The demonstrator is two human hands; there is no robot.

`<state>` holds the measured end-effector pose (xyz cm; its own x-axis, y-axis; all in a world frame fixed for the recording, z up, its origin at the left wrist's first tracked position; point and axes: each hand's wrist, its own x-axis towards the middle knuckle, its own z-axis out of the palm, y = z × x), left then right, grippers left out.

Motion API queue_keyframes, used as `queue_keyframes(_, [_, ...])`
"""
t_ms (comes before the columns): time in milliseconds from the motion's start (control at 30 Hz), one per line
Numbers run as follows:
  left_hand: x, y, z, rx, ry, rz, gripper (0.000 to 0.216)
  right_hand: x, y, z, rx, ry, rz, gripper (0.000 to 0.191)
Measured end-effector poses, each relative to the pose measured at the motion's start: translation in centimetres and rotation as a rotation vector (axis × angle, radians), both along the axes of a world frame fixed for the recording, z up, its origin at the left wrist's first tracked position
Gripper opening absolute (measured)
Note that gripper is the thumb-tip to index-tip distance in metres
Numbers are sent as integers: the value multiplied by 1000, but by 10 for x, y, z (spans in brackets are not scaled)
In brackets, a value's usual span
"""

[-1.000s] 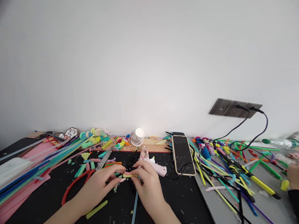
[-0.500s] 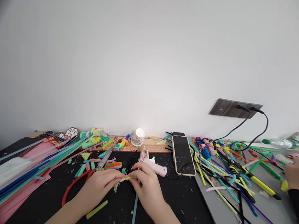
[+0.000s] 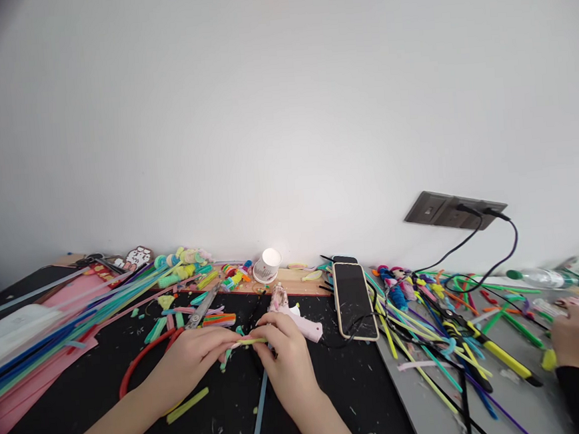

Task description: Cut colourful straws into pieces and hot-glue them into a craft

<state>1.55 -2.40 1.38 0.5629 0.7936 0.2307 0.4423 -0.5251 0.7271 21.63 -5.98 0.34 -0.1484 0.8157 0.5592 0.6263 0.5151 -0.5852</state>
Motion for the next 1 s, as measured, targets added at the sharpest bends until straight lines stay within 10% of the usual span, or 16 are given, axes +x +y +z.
queue_keyframes(233, [-2, 3, -2, -59, -52, 166, 32, 10, 1, 4, 60, -49, -123, 38])
queue_keyframes(467, [-9, 8, -5, -58, -56, 395, 34, 36, 12, -19, -34, -342, -577, 53])
queue_keyframes(633, [-9, 7, -5, -26, -43, 410, 35, 47, 18, -37, -85, -491, -518, 54])
queue_keyframes(867, [-10, 8, -9, 70, -75, 465, 39, 34, 9, 0, -229, -284, -525, 31])
queue_keyframes(1000, [-12, 10, -14, 113, -38, 473, 38, 30, 7, 12, -188, 22, -276, 24])
